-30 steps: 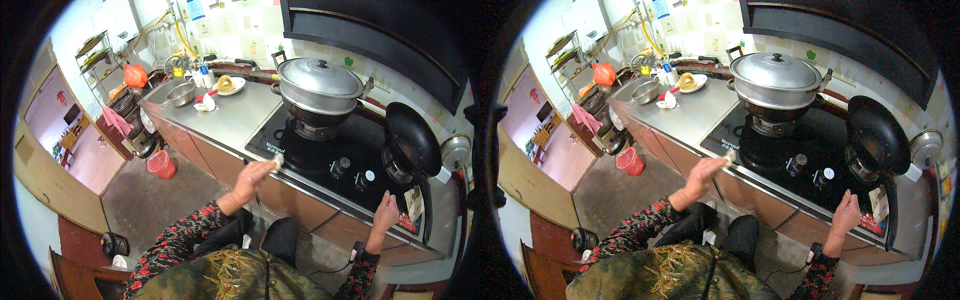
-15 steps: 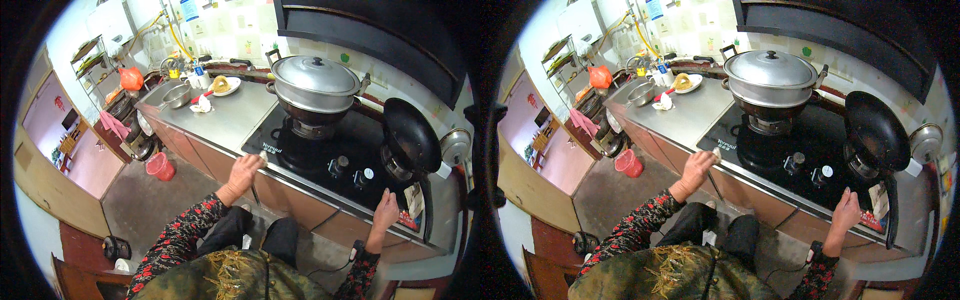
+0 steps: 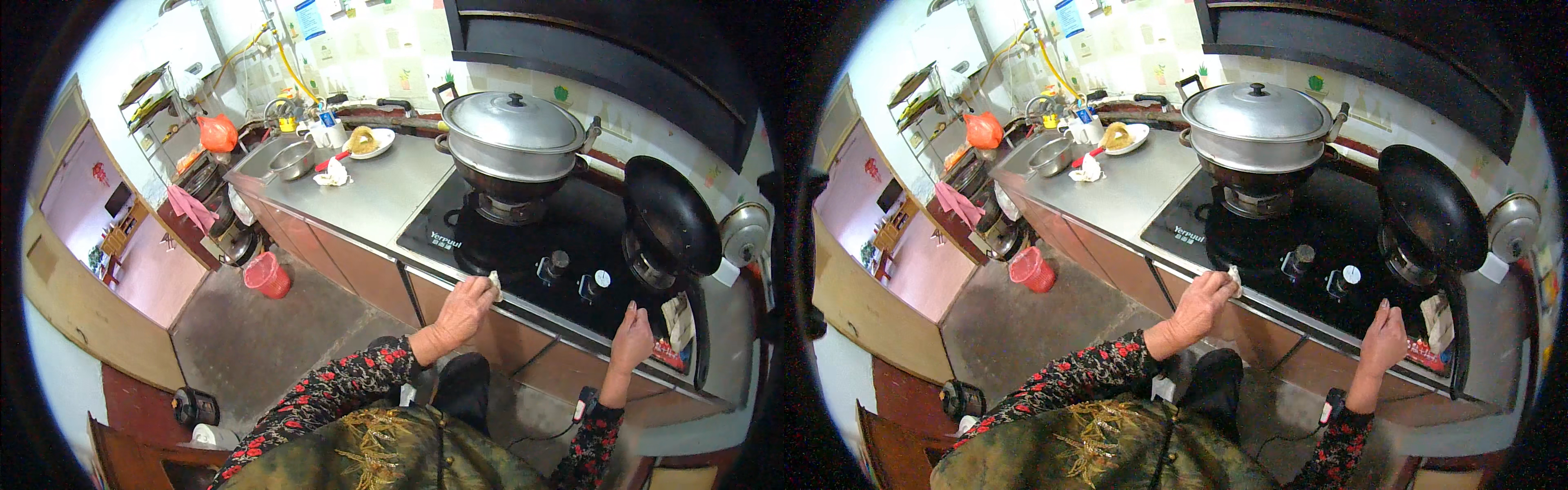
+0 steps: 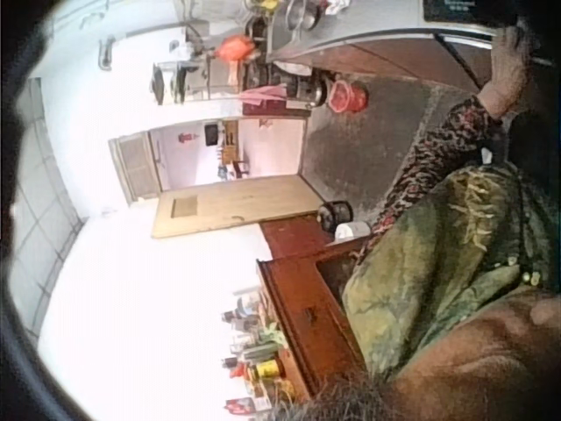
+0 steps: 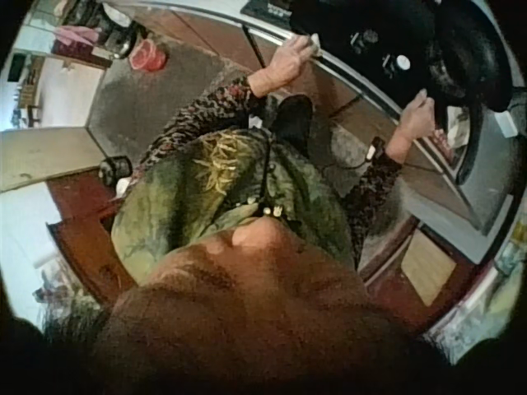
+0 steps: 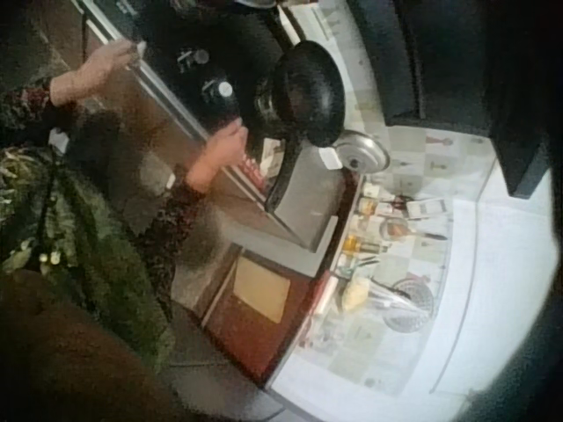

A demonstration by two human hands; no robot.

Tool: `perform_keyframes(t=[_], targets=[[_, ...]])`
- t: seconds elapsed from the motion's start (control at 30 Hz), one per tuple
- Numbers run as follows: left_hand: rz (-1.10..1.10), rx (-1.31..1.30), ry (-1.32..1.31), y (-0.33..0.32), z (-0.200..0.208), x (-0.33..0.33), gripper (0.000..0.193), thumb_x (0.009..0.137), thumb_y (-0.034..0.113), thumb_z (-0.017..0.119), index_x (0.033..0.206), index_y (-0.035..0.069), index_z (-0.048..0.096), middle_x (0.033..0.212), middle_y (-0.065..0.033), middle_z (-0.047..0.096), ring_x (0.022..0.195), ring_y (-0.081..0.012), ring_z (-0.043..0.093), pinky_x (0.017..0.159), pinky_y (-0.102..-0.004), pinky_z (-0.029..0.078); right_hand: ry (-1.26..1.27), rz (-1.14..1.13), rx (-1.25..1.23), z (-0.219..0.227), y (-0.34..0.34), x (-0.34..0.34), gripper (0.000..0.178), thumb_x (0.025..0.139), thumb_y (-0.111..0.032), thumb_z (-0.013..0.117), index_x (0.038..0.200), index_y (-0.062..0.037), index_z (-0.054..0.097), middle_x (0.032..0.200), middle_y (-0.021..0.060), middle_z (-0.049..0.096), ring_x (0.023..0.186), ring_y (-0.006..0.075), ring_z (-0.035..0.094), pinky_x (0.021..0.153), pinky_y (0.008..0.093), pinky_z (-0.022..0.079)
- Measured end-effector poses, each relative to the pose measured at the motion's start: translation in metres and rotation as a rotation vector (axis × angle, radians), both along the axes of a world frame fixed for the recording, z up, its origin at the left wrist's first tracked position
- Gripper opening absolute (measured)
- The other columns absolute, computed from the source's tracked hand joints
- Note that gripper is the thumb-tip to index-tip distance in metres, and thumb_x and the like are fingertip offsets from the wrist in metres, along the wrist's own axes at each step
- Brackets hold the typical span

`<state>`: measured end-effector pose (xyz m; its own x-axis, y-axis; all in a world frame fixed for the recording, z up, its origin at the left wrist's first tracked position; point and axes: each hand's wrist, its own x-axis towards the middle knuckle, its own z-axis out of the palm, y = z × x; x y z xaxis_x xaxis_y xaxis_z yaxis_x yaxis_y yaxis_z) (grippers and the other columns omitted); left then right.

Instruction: The person wipes the stovetop and adjacent countertop with a cloth, then uses a knife to scrape residue from the stovetop surface. The cloth is folded and repositioned during the process.

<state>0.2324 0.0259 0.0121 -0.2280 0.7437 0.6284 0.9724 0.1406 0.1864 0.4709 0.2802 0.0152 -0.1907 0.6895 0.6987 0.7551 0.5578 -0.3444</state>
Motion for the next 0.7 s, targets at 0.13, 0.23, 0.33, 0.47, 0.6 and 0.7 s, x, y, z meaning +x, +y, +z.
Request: perform_keyframes(t=[0.13,0.23,0.33,0.47,0.6,0.7], targets=[[0.012,-0.07,0.07,-0.009,0.006,-0.007,0.035,0.077,0.005,0.056,0.111,0.008,0.063,0.107,-0.0076,0.055,0.098,-0.0277,0.054,0.081,-0.0383,0.045,-0.012,-0.01,-0.042,0.0,0.001,0.001,0.04,0.099,-0.037,0.05,0.073,-0.0065,0.053,0.065,0.0156,0.057,0.059,0.0372,0.056,0.051,0.0465,0.04],[0.087,-0.062,0.11,-0.025,0.006,-0.035,0.034,0.078,0.005,0.056,0.109,0.012,0.065,0.105,-0.0061,0.056,0.095,-0.0253,0.054,0.077,-0.0367,0.043,-0.048,-0.025,-0.062,-0.002,0.003,0.002,0.04,0.099,-0.037,0.05,0.073,-0.0064,0.052,0.064,0.016,0.057,0.058,0.0375,0.056,0.051,0.047,0.041],[0.177,-0.017,0.131,-0.048,0.001,-0.067,0.031,0.077,0.004,0.056,0.105,0.012,0.067,0.099,-0.0065,0.057,0.09,-0.0268,0.055,0.075,-0.038,0.045,-0.059,-0.025,-0.032,-0.004,0.005,0.002,0.04,0.099,-0.038,0.05,0.074,-0.0063,0.052,0.064,0.0164,0.057,0.059,0.038,0.057,0.051,0.0478,0.041],[0.354,0.028,0.177,-0.085,0.0,-0.119,0.025,0.078,0.004,0.057,0.099,0.011,0.068,0.092,-0.0081,0.057,0.087,-0.0298,0.054,0.073,-0.0406,0.046,-0.073,-0.036,-0.036,-0.006,0.007,0.003,0.04,0.099,-0.039,0.049,0.075,-0.0064,0.053,0.065,0.0169,0.058,0.06,0.0386,0.058,0.051,0.0482,0.041],[0.545,-0.008,0.099,-0.12,0.0,-0.165,0.017,0.081,0.006,0.059,0.092,0.01,0.07,0.086,-0.0104,0.056,0.085,-0.0311,0.055,0.072,-0.0422,0.046,-0.032,0.027,-0.006,-0.007,0.009,0.005,0.039,0.099,-0.039,0.05,0.076,-0.0072,0.054,0.068,0.0177,0.06,0.061,0.0391,0.058,0.052,0.0484,0.042],[0.563,0.117,-0.623,-0.155,0.003,-0.178,0.022,0.088,0.007,0.058,0.104,0.01,0.073,0.094,-0.0072,0.065,0.089,-0.0189,0.062,0.073,-0.032,0.048,-0.067,-0.034,0.029,-0.009,0.01,0.006,0.038,0.099,-0.039,0.05,0.077,-0.0074,0.055,0.069,0.0177,0.061,0.062,0.0393,0.058,0.052,0.0485,0.042]])
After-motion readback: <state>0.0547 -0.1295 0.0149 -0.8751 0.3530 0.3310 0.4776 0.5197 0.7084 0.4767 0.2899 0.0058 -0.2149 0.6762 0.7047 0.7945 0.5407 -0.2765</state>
